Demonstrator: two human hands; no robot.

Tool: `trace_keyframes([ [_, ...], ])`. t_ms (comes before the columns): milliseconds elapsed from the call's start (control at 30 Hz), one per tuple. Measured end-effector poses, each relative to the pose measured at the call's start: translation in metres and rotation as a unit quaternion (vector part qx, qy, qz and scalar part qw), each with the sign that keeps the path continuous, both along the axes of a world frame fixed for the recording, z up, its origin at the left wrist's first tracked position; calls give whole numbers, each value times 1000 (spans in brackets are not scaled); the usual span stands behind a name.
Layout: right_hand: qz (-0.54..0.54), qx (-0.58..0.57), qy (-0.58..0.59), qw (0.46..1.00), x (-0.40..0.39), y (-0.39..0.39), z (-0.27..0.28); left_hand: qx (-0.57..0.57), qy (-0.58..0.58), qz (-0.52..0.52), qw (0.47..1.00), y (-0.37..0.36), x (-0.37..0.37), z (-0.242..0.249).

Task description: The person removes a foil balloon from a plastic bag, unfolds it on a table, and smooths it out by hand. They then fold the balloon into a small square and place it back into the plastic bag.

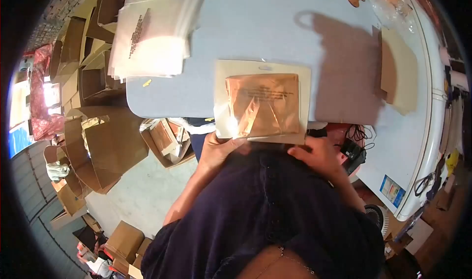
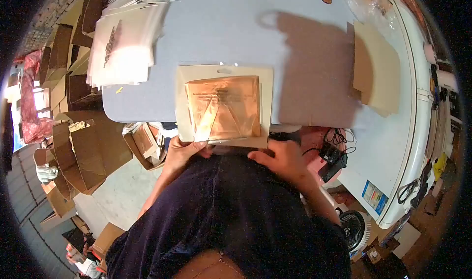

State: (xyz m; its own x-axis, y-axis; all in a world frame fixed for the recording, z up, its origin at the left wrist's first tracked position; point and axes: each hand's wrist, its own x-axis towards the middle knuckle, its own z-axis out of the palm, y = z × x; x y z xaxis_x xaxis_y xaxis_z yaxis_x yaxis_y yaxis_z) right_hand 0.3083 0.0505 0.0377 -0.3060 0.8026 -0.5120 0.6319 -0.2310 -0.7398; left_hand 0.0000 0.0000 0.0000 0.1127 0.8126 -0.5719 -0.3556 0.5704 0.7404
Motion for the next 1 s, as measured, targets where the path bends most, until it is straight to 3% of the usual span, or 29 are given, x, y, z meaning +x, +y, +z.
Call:
trace_keyframes([
  [67, 66, 48, -119, 989, 16, 19, 27, 7, -17, -34, 999, 2, -6, 2],
  [133, -109, 124, -23, 986, 12, 33, 41, -9, -6, -64, 998, 1, -18, 8],
  [267, 28, 438, -66, 896, 13, 96, 35, -18, -50, -84, 995, 3, -5, 3],
  [367, 92, 413, -12, 906, -14, 124, 15, 7, -3, -142, 990, 3, -12, 4],
  [467, 156, 237, 21, 959, -30, 133, 30, -11, -44, -92, 995, 5, -12, 6],
  [667, 138, 131, 25, 981, -32, 141, 33, -6, -31, -107, 994, 6, -12, 3],
  [867, 125, 211, 71, 967, -33, 141, 27, -11, -32, -109, 993, 5, -14, -3],
  [1000, 121, 138, 41, 982, -34, 145, 32, -6, -15, -120, 993, 6, -13, -2],
])
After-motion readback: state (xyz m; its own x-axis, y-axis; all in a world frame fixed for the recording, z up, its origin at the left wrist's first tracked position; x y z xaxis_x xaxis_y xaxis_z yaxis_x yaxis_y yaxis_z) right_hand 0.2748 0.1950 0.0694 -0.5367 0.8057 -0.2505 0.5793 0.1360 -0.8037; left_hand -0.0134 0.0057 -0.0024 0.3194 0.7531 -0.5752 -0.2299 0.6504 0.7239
